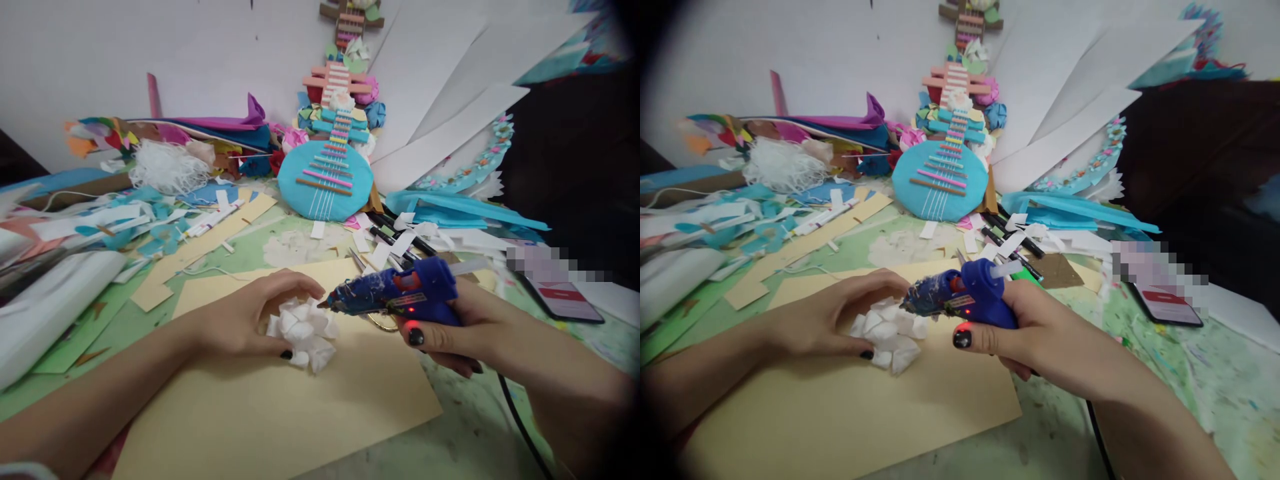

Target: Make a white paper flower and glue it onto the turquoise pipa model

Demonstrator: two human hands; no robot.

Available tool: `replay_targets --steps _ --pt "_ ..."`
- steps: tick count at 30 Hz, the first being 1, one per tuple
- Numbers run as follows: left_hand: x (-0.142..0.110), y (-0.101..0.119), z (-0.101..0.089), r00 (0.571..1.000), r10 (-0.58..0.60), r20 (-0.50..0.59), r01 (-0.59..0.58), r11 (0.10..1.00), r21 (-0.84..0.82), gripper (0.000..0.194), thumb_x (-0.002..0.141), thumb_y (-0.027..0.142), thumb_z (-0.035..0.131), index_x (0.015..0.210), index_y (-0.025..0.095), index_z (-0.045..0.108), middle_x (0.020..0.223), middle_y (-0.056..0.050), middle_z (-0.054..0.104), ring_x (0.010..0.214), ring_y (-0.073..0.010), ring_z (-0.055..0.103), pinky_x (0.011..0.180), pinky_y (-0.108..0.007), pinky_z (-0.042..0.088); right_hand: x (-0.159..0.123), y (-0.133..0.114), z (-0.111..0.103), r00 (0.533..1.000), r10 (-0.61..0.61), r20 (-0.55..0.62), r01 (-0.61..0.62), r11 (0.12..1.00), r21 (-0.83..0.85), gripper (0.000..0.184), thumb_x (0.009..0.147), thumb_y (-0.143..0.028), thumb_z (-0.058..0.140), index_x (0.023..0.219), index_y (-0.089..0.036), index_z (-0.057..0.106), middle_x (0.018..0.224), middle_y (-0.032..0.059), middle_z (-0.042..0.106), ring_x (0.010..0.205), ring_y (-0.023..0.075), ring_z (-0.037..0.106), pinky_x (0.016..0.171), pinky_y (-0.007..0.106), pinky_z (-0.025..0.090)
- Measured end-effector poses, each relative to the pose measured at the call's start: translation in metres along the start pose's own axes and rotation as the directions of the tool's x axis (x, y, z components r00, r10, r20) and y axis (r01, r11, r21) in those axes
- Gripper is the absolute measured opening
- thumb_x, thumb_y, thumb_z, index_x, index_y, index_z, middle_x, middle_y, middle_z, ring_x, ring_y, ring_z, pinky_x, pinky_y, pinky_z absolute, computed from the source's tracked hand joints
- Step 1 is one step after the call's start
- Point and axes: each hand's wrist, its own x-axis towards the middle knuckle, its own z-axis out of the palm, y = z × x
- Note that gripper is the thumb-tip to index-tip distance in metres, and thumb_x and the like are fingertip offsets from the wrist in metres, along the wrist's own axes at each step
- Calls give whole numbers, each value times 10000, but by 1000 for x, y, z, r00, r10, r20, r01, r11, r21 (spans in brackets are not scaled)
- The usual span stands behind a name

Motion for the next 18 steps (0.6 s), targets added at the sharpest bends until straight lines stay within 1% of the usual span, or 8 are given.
replay_targets --steps 3,7,10,13,18 --pt "1 -2 1 1000 0 -20 0 1000 11 560 716 226 678 1226 269 449 1274 -59 478 1183 -242 481 986 -353 418 0 -6 3 992 102 70 -103 995 4 404 744 -553 625 802 -167 526 560 -53 430 448 55 394 404 170 286" --pt "1 0 2 999 -6 -37 8 999 46 562 702 188 675 1212 282 459 1249 -41 489 1158 -228 492 983 -347 414 2 -9 5 989 125 75 -126 992 11 401 748 -541 630 828 -163 523 540 -71 399 450 45 369 406 157 276" --pt "2 1 2 999 3 -51 1 996 92 558 691 191 687 1199 277 473 1232 -38 498 1145 -228 496 998 -357 393 3 -6 6 988 123 93 -123 992 -4 377 769 -514 624 875 -161 544 555 -71 408 451 40 358 396 153 264" --pt "2 3 2 998 18 -53 -11 992 122 559 690 183 684 1201 268 474 1226 -41 506 1133 -226 496 989 -354 394 6 -2 8 988 102 115 -98 994 -38 363 778 -511 618 878 -167 560 539 -72 413 443 41 355 379 152 250" --pt "5 6 -1 999 52 -16 -48 984 170 531 701 213 689 1189 263 486 1208 -40 519 1122 -220 485 971 -348 397 9 -4 12 987 74 145 -64 995 -70 403 771 -550 603 846 -158 550 524 -72 401 437 42 353 366 150 248"
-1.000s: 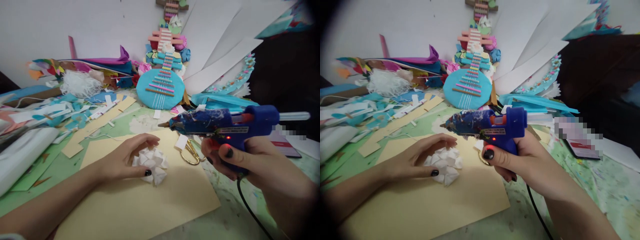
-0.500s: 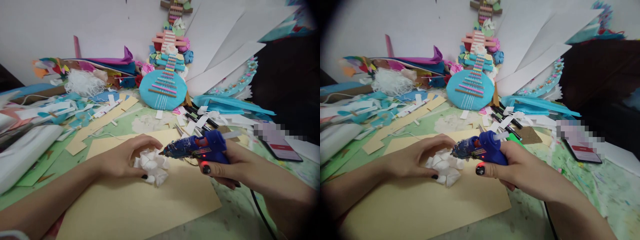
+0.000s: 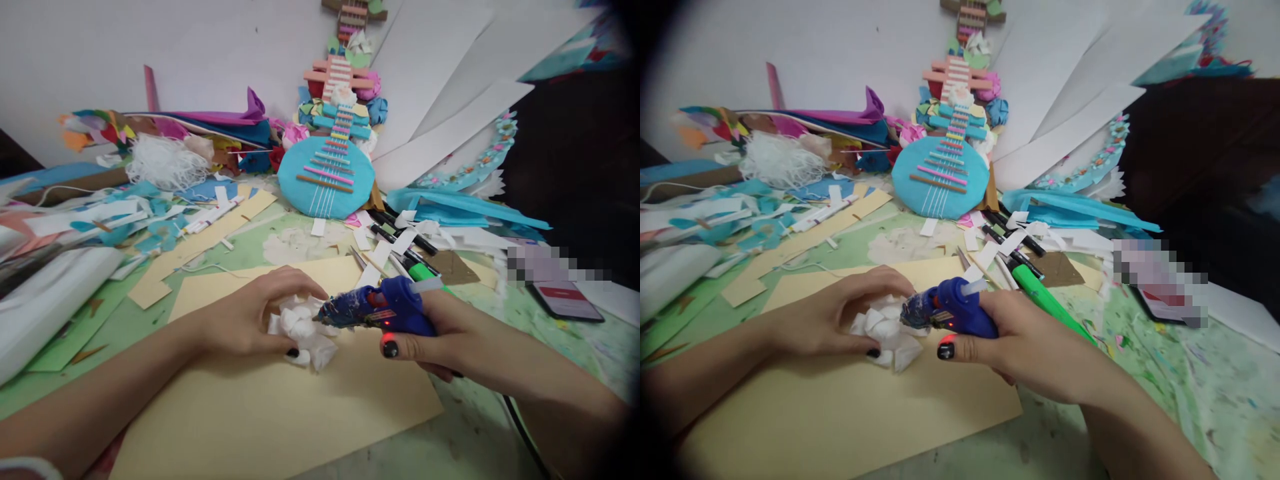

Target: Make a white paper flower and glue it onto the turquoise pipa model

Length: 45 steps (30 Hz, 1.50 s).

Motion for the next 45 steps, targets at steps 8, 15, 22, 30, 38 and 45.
replay_targets --steps 8,15,22,30,38,45 --pt "1 -1 1 997 71 9 -71 997 42 461 698 203 678 1134 231 530 1208 -77 527 1143 -251 463 994 -401 363 -1 2 0 1000 29 -4 -29 999 -23 392 767 -532 618 785 -149 539 522 -66 410 449 48 378 379 149 266" --pt "1 0 1 997 81 -2 -81 996 29 439 702 189 670 1116 225 528 1217 -83 519 1140 -257 467 985 -383 374 -7 0 -6 1000 -30 -1 30 990 137 299 791 -415 641 958 -173 586 581 -63 426 453 43 348 383 156 252" --pt "1 0 1 997 75 7 -75 996 46 422 718 196 665 1113 225 517 1234 -78 502 1165 -252 445 994 -367 364 -10 -7 -8 1000 18 -12 -17 992 124 301 770 -416 661 924 -169 586 563 -71 417 467 45 356 405 153 267" --pt "2 1 1 997 72 24 -73 997 35 426 702 167 660 1106 227 537 1225 -86 510 1154 -260 451 1003 -404 351 -6 2 -5 999 -46 -1 46 998 40 303 779 -460 641 863 -172 598 528 -72 411 452 47 367 398 159 276" --pt "2 0 1 996 90 21 -91 996 12 418 724 259 675 1116 230 535 1219 -94 515 1152 -263 451 994 -422 361 -4 4 -5 998 -49 -38 49 999 -16 328 769 -494 635 810 -171 592 526 -66 425 450 59 383 397 176 285" --pt "2 -1 1 996 90 27 -90 996 11 440 729 268 670 1143 231 525 1229 -100 518 1158 -271 447 994 -429 361 -3 4 -4 996 -71 -53 67 996 -66 309 777 -466 638 816 -162 600 539 -59 434 452 55 383 393 172 271"
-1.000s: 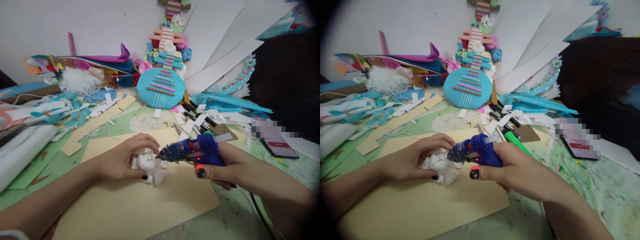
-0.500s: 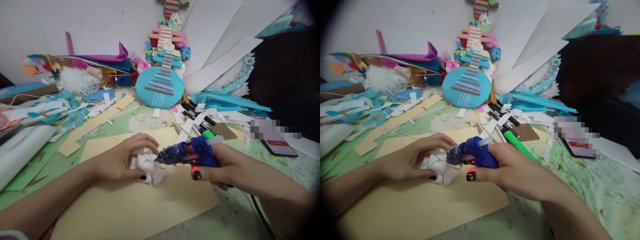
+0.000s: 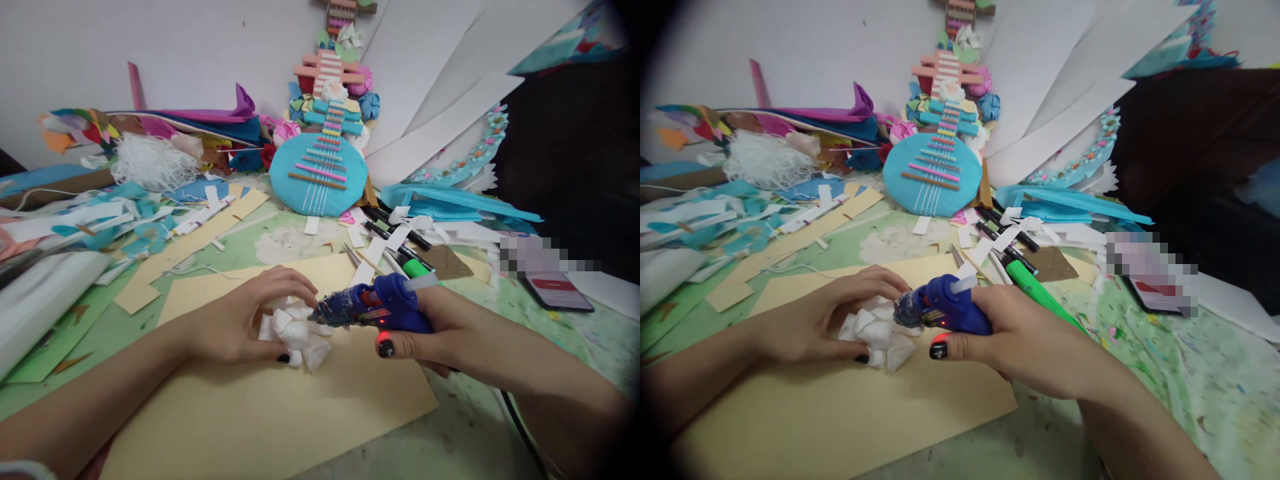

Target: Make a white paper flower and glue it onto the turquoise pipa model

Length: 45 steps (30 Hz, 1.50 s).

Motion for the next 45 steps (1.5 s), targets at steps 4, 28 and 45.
replay_targets --steps 4,28,45 --pt "1 1 -1 1000 -8 0 8 1000 11 431 740 283 661 1146 225 531 1224 -101 525 1153 -267 457 997 -414 361 1 0 3 998 38 40 -39 999 32 334 783 -482 624 813 -154 566 564 -56 414 466 52 388 387 156 287" --pt "2 3 0 1000 -16 -18 16 1000 24 319 772 261 624 1079 217 549 1191 -85 545 1111 -249 479 959 -366 384 -7 -3 -6 999 -27 40 22 992 127 272 801 -417 631 924 -174 625 546 -60 437 462 53 376 386 163 265" --pt "1 0 -1 1000 -11 -11 11 997 -78 321 778 300 625 1083 218 567 1195 -88 540 1144 -253 464 982 -382 375 4 -4 7 993 53 101 -52 999 -17 368 788 -513 592 917 -168 598 627 -39 406 514 67 369 416 162 301"
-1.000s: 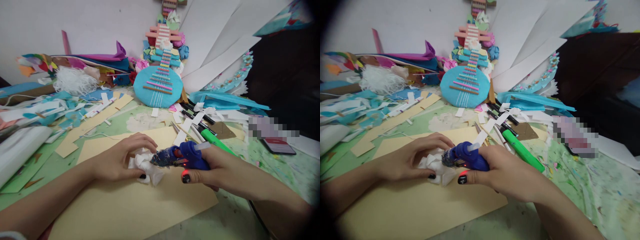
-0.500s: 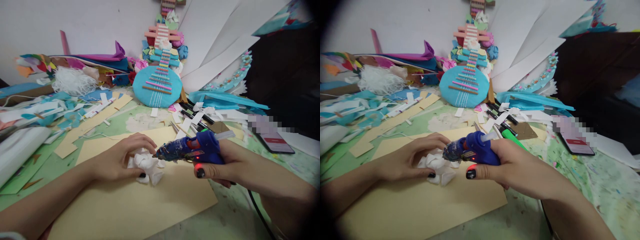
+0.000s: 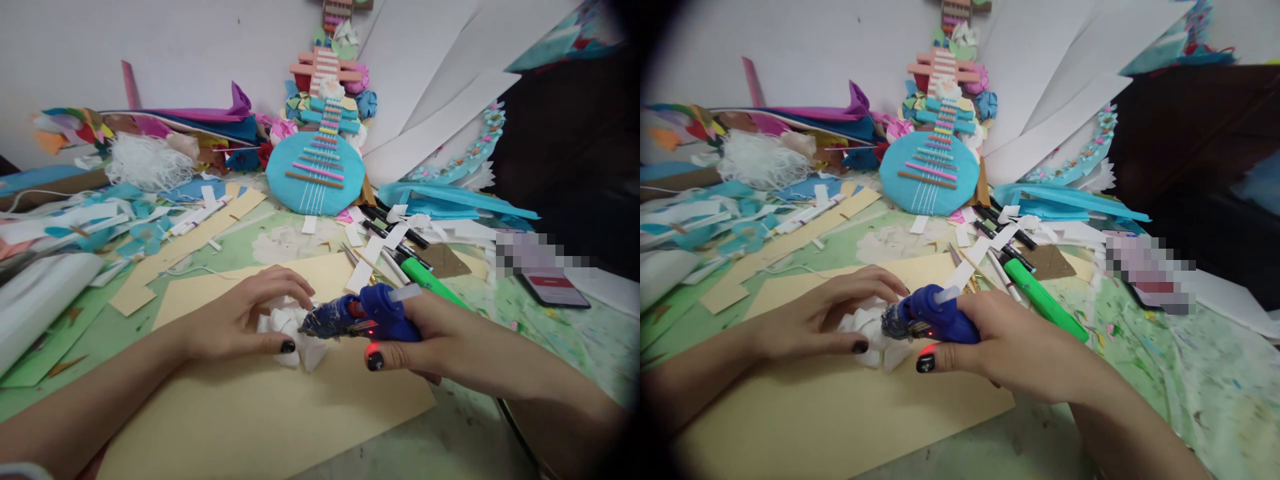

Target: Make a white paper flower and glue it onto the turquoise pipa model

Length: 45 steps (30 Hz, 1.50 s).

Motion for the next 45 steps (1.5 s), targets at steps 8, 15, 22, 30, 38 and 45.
replay_targets --steps 8,15,22,30,38,45 --pt "3 3 1 1000 -26 -11 26 1000 3 250 809 228 537 1054 213 585 1182 -83 553 1127 -245 484 959 -362 394 -5 2 -3 999 18 -27 -17 1000 3 352 781 -510 607 825 -162 577 609 -47 420 496 58 405 410 158 317" --pt "3 4 3 999 -25 -35 27 999 34 270 801 261 557 1063 199 579 1171 -88 562 1112 -249 487 960 -363 392 -5 -2 0 998 11 -65 -8 999 42 352 779 -511 609 835 -167 562 581 -60 418 467 52 395 391 160 302" --pt "3 5 3 999 -30 -36 31 999 45 251 796 281 568 1032 198 592 1155 -84 566 1106 -247 484 961 -372 384 0 -1 5 994 -47 -96 39 996 -82 311 791 -478 606 844 -172 608 631 -40 456 520 64 406 432 182 287" --pt "2 4 1 1000 -11 -10 12 998 54 327 749 280 632 1061 199 576 1175 -88 550 1126 -245 468 982 -375 368 -1 -3 4 994 -53 -97 40 991 -127 344 793 -507 593 840 -168 622 629 -34 468 535 73 403 452 203 276" --pt "2 4 2 999 -3 -32 5 997 73 297 766 295 620 1046 203 580 1171 -93 565 1106 -251 492 962 -378 390 -3 -3 3 994 -7 -112 -2 997 -79 303 790 -462 615 806 -160 594 627 -37 448 522 67 395 432 184 279" --pt "3 5 2 1000 5 -31 -3 998 68 306 763 292 620 1052 204 575 1168 -97 563 1101 -257 488 960 -380 395 -7 2 -1 992 2 -127 -4 1000 -18 388 764 -552 601 796 -167 566 620 -41 428 495 63 388 407 170 305"
